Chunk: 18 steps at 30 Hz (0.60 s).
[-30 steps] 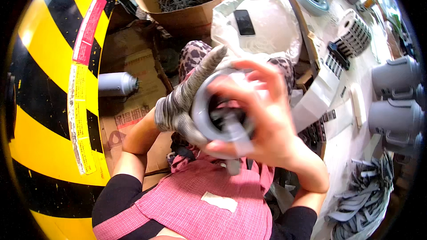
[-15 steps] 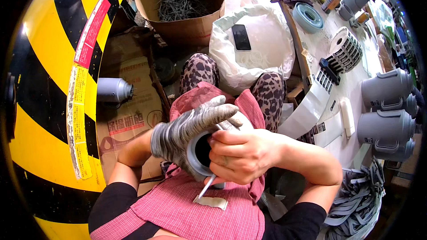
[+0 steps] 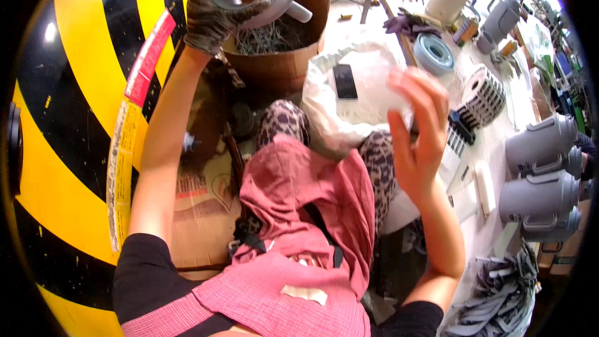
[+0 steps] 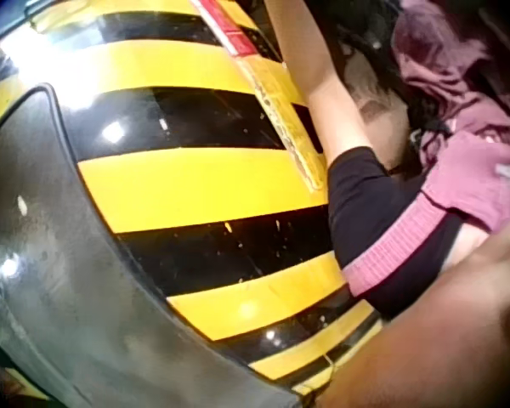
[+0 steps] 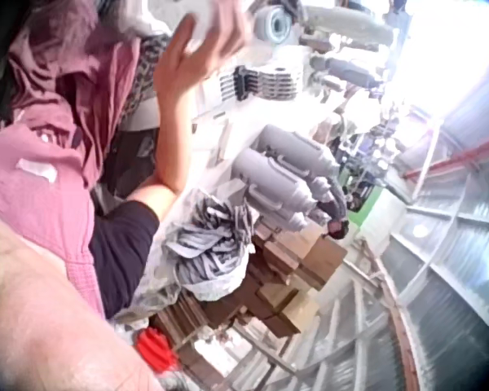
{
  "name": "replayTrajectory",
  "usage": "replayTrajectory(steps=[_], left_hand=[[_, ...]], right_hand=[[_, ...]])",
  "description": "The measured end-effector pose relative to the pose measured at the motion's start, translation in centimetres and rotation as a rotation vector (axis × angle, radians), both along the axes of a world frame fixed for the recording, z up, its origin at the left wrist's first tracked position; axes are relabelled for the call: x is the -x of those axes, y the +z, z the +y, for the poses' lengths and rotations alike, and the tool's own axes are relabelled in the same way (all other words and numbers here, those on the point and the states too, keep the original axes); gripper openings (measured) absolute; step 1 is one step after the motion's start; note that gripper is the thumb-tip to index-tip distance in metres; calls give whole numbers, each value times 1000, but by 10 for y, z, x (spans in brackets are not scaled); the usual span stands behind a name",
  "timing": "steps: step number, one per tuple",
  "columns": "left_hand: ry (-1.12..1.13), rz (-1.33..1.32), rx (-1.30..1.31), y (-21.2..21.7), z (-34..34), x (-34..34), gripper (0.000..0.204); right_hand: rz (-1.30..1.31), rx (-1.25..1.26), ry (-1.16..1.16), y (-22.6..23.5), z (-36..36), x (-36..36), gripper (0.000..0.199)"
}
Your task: The person assembles thermos flasks by fitting inner components and seals, attaching handles, and applying adhesive labels to the flask bodies by hand.
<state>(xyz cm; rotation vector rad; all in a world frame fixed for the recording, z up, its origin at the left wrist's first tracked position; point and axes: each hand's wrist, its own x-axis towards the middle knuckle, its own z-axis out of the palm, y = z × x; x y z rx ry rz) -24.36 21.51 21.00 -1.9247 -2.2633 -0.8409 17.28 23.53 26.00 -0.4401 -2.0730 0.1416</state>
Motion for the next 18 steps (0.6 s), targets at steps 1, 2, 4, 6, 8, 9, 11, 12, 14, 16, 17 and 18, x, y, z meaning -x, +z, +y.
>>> replayTrajectory(steps=[1,2,4,6,8,9,11,12,14,16,17,18], left_hand=[[10,-19,-18,-13,3,16,24],[19,-45,-53,-24,0,27,25],[13,-131,-126,-37,-12,35,27],[-2,-240,-203,-38,-31,27,30],[-21,-363,-278,-28,-56,11,33],[-35,-418,-311,-22,-68,0,35],[-65,-517,-367,-12,-94,-21,38],[-88,-557,-388,-7,-107,-31,40],[-154,-606,-407,0,-130,-52,44],[-252,-632,-393,6,-145,-75,47],[-312,-644,-375,10,-148,-88,49],[-393,-638,-342,10,-147,-103,51]], right_hand=[[-82,-13,-64,-14,2,-4,23],[-156,18,-85,-28,2,-7,22],[-307,158,24,-66,-2,-10,28],[-582,106,202,-110,-16,-16,30],[-786,39,206,-145,-28,-31,29],[-905,25,142,-157,-29,-41,27],[-834,365,90,-166,-30,-67,22],[-716,321,50,-164,-34,-80,21],[-630,322,-84,-153,-36,-103,20],[-590,387,-202,-140,-30,-113,20],[-612,404,-215,-136,-22,-112,16],[-578,366,-201,-137,-10,-105,10]])
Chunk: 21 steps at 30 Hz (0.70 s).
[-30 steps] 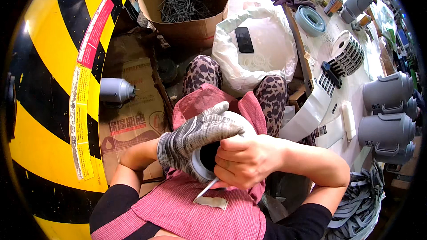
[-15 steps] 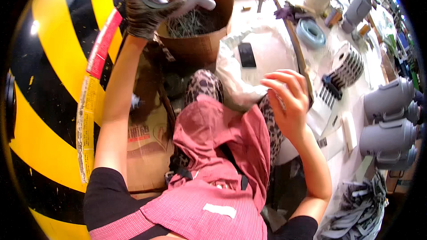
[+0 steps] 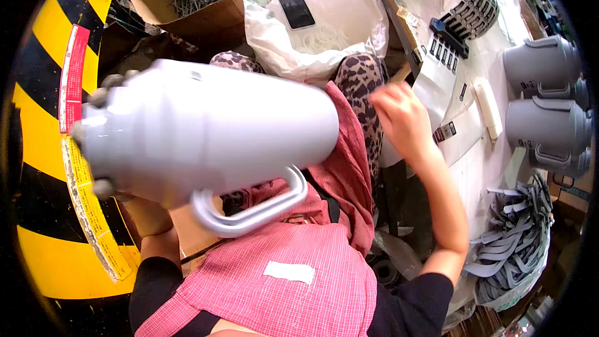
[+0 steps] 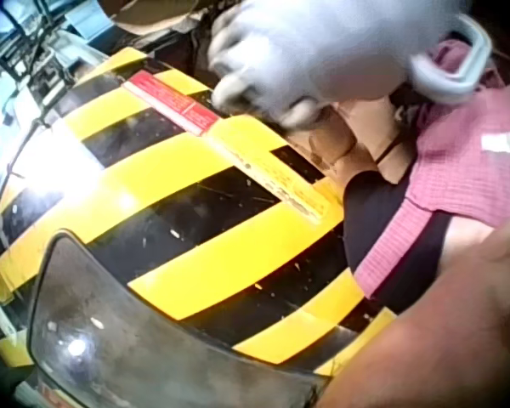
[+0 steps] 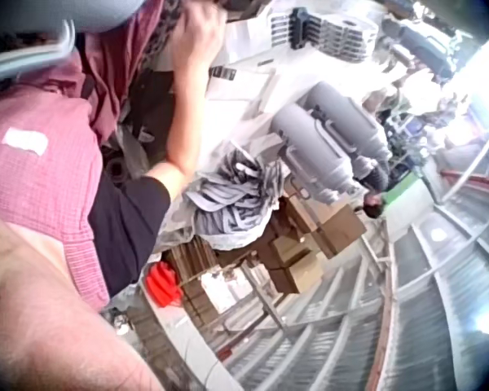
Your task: The person assembles thermos flasks by fitting inner components and seals, attaching handles, and applying adhesive labels to the flask bodies by hand.
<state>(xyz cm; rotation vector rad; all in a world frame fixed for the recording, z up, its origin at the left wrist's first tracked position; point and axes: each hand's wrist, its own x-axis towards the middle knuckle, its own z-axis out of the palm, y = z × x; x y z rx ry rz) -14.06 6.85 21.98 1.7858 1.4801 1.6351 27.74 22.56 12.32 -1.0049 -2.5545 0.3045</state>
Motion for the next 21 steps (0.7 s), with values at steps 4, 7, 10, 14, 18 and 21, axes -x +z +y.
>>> replayTrajectory(steps=[4,7,10,14,18,21], left_hand=[[-299,121,4,-2,17,-66,59],[-392,191,35,-9,28,-100,64],[-403,106,31,-20,28,-115,64],[-434,168,-50,-40,13,-119,73],[-259,-188,-123,-46,2,-115,58],[-112,-188,-125,-24,-4,-95,44]], right_hand=[[36,-125,74,-37,89,60,14],[-246,176,-89,-86,161,121,23],[-536,248,-112,-127,193,148,26],[-605,16,61,-152,206,142,24],[-647,258,36,-131,202,136,27],[-42,121,-237,-73,168,133,28]])
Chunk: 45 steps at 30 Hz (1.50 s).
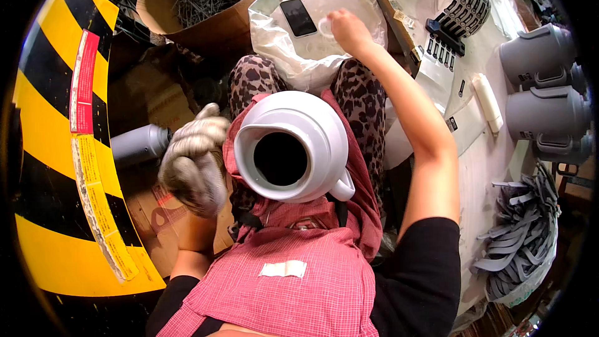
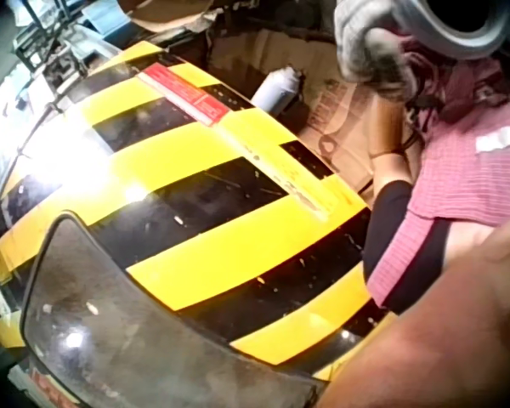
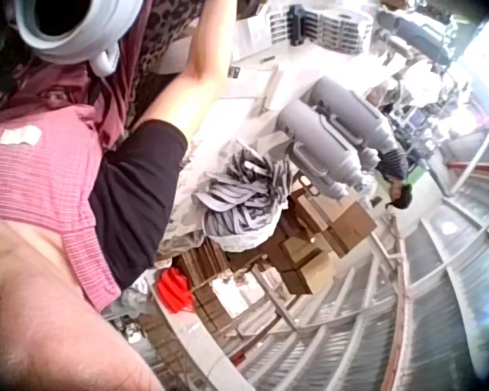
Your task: The person assembles thermos flasks by fitting inner components and seals, attaching handles, and applying adhesive labels to the flask bodies by hand.
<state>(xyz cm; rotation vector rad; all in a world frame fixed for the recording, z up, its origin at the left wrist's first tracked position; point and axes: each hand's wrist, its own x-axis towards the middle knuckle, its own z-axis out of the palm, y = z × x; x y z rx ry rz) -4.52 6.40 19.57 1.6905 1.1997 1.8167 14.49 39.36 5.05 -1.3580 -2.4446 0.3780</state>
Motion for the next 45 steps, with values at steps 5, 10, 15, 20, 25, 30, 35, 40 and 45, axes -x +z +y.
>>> replayTrajectory(steps=[5,10,15,20,25,30,35,40,45], left_hand=[[256,547,93,46,-15,11,36],[159,726,122,51,-13,-8,36],[32,1092,51,37,3,-7,25],[115,1080,-16,20,3,-24,45],[249,1145,257,4,-18,-59,77],[267,1044,383,0,-17,-67,76],[140,1063,364,11,-13,-73,72],[179,1182,364,16,-18,-78,66],[170,1137,157,15,-10,-70,37]], right_hand=[[637,152,428,164,-123,-33,29],[499,432,521,229,-223,-27,28],[512,494,290,202,-245,-34,36],[524,342,266,182,-251,-37,30],[434,287,176,188,-259,-23,38],[256,130,630,212,-239,-62,27],[-20,22,724,215,-232,-64,9],[-190,159,546,220,-246,-48,12],[-212,182,549,214,-241,-53,13]])
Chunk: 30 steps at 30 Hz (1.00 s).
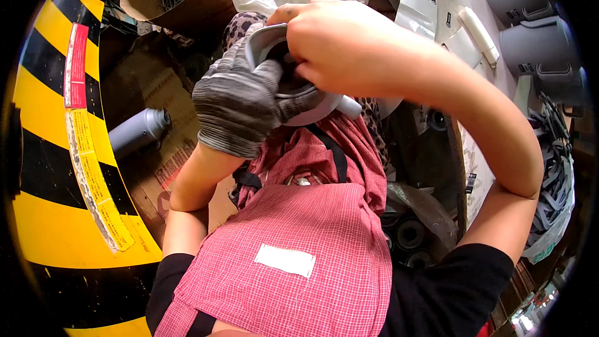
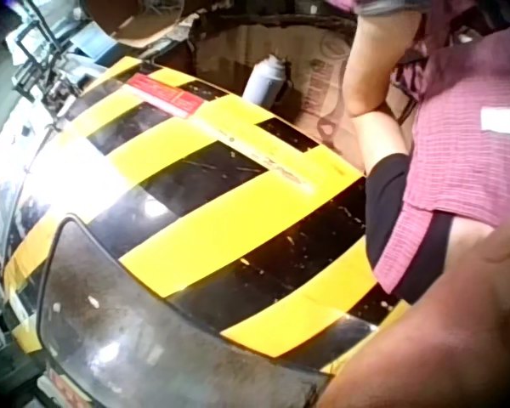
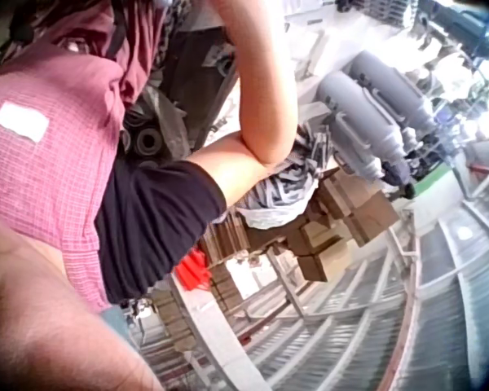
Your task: The person assembles thermos flasks by fitting inner components and seals, attaching handles, and applying adhesive labels to the flask bodies by hand.
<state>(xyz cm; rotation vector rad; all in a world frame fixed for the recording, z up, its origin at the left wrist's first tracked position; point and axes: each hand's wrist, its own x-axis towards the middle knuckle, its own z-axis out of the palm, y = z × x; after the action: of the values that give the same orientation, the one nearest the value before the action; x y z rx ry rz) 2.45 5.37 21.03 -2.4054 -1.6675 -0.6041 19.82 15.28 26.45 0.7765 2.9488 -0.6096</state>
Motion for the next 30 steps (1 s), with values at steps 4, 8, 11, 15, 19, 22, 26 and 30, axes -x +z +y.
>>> replayTrajectory(steps=[4,8,11,15,19,22,26,30], left_hand=[[-228,-659,148,-6,8,-1,29],[-299,-1125,248,-17,8,-3,33],[-366,-1038,15,-20,6,14,23],[-344,-1013,25,-2,25,69,26],[-297,-1204,353,1,94,104,41],[-30,-1284,711,-48,158,104,57],[-90,-1377,733,-139,193,100,61],[24,-1676,814,-168,190,93,55]], right_hand=[[311,226,48,-14,6,-14,16],[731,505,-13,-41,-10,-32,21],[867,341,-283,-71,-23,-78,22],[574,-643,-857,-130,7,-179,21],[263,-529,-1183,-190,36,-246,29],[330,-567,-1208,-208,44,-261,29],[381,-561,-1255,-204,38,-254,24],[261,-835,-1143,-203,29,-245,18]])
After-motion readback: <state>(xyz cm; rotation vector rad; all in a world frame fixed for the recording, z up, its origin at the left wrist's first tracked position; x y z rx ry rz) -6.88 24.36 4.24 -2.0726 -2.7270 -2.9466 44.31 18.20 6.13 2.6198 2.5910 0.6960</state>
